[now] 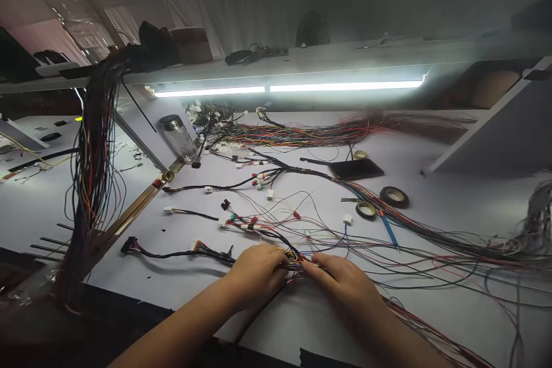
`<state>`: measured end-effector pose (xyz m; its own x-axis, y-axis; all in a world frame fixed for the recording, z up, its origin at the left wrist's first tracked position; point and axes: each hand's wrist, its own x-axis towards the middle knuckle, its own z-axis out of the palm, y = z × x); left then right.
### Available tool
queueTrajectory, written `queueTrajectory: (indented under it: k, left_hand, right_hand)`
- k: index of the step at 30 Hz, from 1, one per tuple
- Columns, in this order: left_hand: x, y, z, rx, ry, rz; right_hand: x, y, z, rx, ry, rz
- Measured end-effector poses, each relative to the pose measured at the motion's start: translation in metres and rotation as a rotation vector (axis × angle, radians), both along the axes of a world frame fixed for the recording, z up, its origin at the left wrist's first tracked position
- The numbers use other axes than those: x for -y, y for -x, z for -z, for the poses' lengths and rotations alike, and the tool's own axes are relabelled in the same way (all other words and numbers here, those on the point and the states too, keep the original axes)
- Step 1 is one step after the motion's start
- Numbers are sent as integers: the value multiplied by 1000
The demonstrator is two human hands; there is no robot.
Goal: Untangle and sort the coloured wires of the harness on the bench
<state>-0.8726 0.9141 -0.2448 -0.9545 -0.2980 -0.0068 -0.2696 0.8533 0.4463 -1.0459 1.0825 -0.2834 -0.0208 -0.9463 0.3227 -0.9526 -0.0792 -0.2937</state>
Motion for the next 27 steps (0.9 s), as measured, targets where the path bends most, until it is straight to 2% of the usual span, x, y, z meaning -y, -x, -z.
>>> queueTrajectory:
  k: [4,8,10,13,18,20,22,24,27]
  left_hand:
    - [5,3,-4,-25,54,-12]
    - [21,11,-12,46,-82,-1]
    - [27,17,-12,113,-130,-3]
    - [28,22,-8,128,-112,-27]
    - [7,10,1,68,-152,-71]
    - [-5,1,10,30,-53,-84]
    - [-15,-6,22,-28,114,-53]
    - [-22,-11,35,-100,247,-5]
    - [-27,-14,46,-167,306,17]
  right_hand:
    - [2,7,-22,123,-115,-43]
    - [16,23,-38,248,-176,-157]
    - [23,27,-39,227,-154,-166]
    - [24,25,-36,89,-123,-124]
    - [5,12,-36,-21,-89,-176]
    - [0,9,-39,7,-126,-204]
    - [2,8,-43,75,-125,-178]
    - [12,6,-45,159,-81,-125]
    - [37,0,-45,240,-98,-34]
